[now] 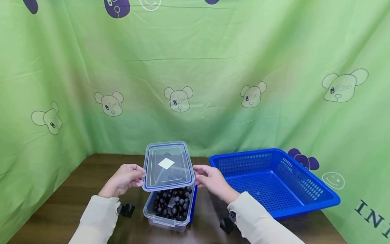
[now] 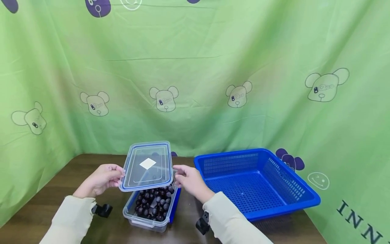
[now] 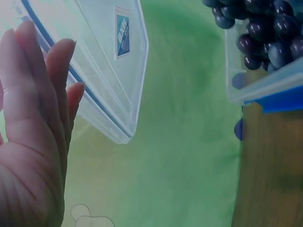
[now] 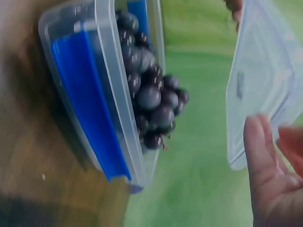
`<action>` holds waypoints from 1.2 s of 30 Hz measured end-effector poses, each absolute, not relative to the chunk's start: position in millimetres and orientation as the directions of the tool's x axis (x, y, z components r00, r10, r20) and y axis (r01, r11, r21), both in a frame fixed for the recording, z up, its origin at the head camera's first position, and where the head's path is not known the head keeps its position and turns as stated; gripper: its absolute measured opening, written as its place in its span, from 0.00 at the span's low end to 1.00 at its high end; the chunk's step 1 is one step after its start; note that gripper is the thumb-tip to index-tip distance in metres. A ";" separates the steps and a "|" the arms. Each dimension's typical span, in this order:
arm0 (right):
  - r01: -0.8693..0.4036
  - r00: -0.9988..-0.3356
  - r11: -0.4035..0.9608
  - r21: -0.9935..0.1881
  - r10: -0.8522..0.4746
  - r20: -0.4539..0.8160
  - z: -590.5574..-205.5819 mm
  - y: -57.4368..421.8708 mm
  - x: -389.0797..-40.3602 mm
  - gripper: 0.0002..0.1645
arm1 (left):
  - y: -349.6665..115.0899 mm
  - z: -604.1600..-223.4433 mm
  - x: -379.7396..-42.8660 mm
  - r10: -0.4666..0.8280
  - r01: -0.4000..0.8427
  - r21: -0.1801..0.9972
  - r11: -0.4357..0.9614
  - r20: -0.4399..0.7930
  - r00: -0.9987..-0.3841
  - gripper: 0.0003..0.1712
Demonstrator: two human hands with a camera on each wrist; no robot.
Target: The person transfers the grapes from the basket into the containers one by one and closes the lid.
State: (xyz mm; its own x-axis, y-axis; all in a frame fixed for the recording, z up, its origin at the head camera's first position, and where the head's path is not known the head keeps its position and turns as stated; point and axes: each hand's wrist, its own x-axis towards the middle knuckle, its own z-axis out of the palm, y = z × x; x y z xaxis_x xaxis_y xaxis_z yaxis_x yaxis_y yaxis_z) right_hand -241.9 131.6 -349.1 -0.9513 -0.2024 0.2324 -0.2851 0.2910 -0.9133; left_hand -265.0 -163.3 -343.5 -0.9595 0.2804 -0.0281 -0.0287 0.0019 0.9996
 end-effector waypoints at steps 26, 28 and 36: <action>-0.926 -0.143 0.377 0.027 -0.416 0.898 -359.4 126.7 -280.1 0.07 | -186.0 -331.7 -260.1 0.466 0.016 0.998 -0.065 0.045 -0.884 0.13; -0.934 -0.097 0.352 0.062 -0.416 0.904 -359.1 125.6 -280.2 0.06 | -186.7 -331.9 -259.6 0.480 0.012 0.999 -0.042 0.031 -0.877 0.12; -0.952 -0.006 0.292 0.093 -0.322 0.947 -349.2 124.6 -280.8 0.17 | -184.7 -333.8 -257.3 0.588 0.161 0.984 0.069 0.091 -0.803 0.09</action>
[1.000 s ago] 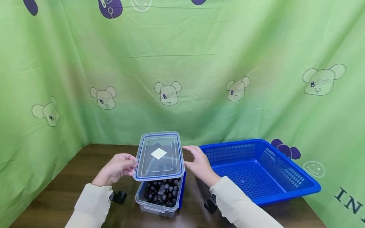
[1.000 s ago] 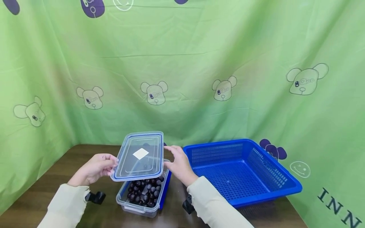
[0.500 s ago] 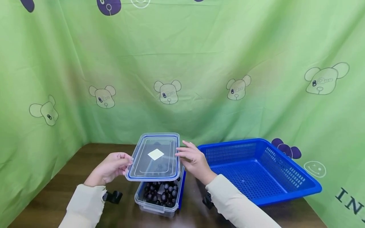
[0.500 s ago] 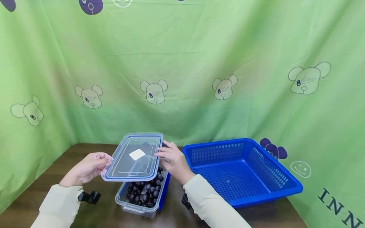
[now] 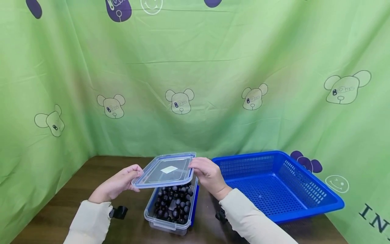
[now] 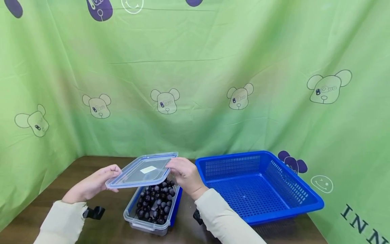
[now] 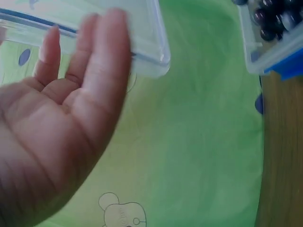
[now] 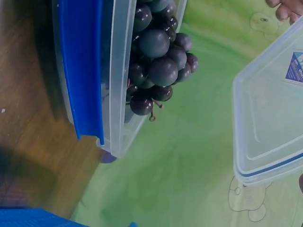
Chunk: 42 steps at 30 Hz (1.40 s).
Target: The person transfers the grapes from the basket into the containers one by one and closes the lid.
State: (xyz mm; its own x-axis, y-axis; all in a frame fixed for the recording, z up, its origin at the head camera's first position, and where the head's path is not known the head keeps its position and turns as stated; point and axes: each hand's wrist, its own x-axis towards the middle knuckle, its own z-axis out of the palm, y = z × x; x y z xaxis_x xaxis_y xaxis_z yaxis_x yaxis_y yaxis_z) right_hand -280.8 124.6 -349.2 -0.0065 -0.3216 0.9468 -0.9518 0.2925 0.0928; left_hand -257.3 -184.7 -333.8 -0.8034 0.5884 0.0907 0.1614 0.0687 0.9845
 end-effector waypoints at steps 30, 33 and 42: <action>-0.849 -0.499 0.221 -0.480 -0.037 0.866 -345.0 125.0 -267.3 0.22 | -130.0 -348.7 -257.4 0.188 0.673 0.708 -0.215 0.706 -0.683 0.15; -0.815 -0.545 0.241 -0.528 -0.005 0.839 -344.0 124.4 -266.7 0.21 | -129.1 -350.2 -256.3 0.139 0.701 0.686 -0.197 0.727 -0.672 0.15; -0.685 -0.690 0.238 -0.689 0.094 0.718 -340.9 123.4 -265.1 0.21 | -120.6 -356.1 -263.3 0.038 0.792 0.598 -0.119 0.800 -0.599 0.42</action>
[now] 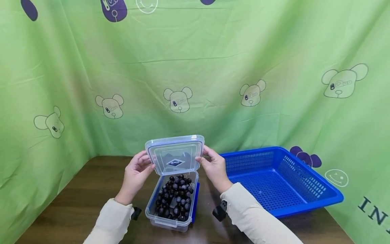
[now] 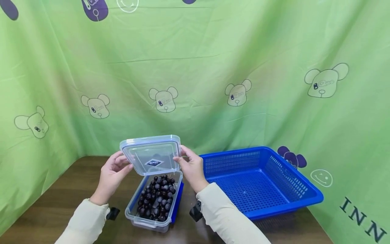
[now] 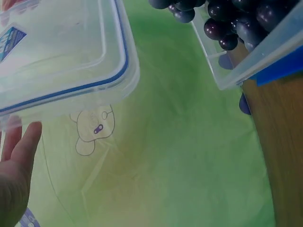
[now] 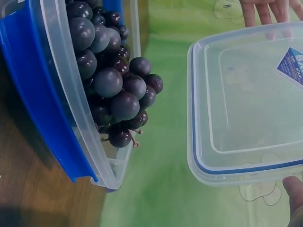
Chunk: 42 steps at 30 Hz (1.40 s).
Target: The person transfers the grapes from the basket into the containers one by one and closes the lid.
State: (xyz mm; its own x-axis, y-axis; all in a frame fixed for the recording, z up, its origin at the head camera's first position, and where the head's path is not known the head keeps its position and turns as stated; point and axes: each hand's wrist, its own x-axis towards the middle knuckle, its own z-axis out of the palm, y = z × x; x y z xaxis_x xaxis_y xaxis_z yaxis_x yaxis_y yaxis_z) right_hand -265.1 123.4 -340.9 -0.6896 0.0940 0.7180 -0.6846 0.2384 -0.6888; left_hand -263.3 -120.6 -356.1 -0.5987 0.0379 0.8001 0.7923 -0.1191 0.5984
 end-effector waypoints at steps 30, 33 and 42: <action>-0.104 -0.995 0.147 -0.984 -0.023 0.102 -330.5 117.7 -269.3 0.46 | -139.2 -327.1 -290.6 0.167 0.067 0.972 0.227 0.029 -0.986 0.33; -0.040 -0.998 0.132 -0.990 -0.048 0.034 -326.5 117.2 -270.7 0.47 | -141.2 -325.5 -292.5 0.188 0.019 0.971 0.238 -0.026 -0.982 0.33; 0.098 -0.991 0.125 -0.987 -0.078 -0.108 -320.0 115.2 -277.4 0.45 | -140.6 -314.3 -300.1 0.285 -0.078 0.947 0.312 -0.171 -0.943 0.36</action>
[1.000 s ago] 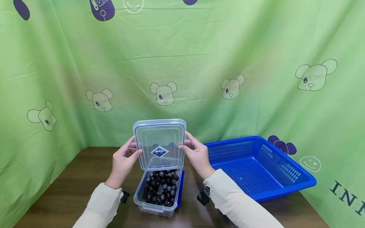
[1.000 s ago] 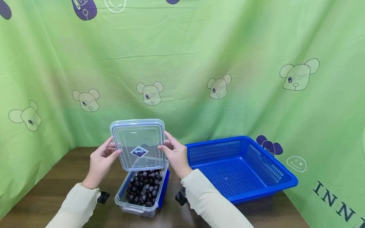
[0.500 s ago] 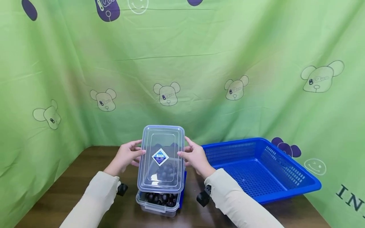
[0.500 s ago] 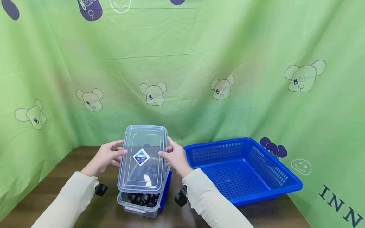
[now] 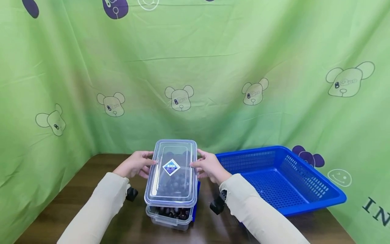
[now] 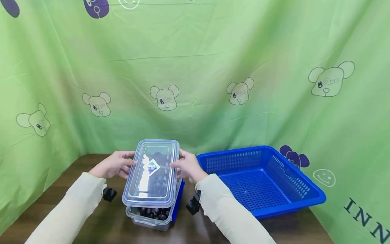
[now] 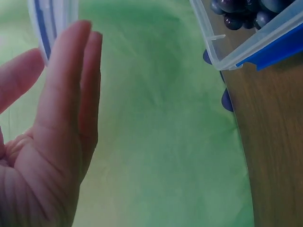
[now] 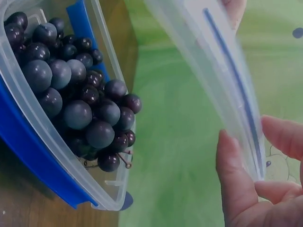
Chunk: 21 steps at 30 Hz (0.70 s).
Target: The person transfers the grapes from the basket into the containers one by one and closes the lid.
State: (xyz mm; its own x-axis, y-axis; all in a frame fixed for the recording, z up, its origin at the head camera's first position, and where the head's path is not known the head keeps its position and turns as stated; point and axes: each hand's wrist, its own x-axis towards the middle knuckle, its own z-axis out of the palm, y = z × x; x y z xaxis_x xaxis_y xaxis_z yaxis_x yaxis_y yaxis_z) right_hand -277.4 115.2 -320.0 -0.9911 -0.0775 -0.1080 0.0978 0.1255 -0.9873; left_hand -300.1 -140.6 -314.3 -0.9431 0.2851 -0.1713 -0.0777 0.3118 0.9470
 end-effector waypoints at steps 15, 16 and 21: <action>0.188 -0.969 0.171 -0.967 -0.127 -0.211 -317.9 120.6 -288.9 0.36 | -130.8 -316.8 -309.5 0.226 -0.166 0.920 0.356 -0.257 -0.940 0.34; 0.193 -0.967 0.184 -0.964 -0.131 -0.219 -319.4 120.8 -289.2 0.35 | -130.4 -317.1 -309.3 0.229 -0.170 0.919 0.357 -0.262 -0.937 0.34; 0.201 -0.957 0.241 -0.950 -0.160 -0.243 -324.8 121.8 -290.9 0.31 | -127.3 -319.3 -309.1 0.203 -0.187 0.914 0.360 -0.273 -0.940 0.33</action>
State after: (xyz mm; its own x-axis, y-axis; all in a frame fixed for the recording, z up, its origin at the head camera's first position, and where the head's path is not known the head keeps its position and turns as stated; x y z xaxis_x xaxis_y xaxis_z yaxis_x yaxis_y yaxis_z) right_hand -290.9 121.8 -324.8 -0.9569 -0.1596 -0.2426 0.2005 0.2413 -0.9495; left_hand -309.1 -127.3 -319.3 -0.9405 0.2032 -0.2725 -0.1871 0.3601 0.9140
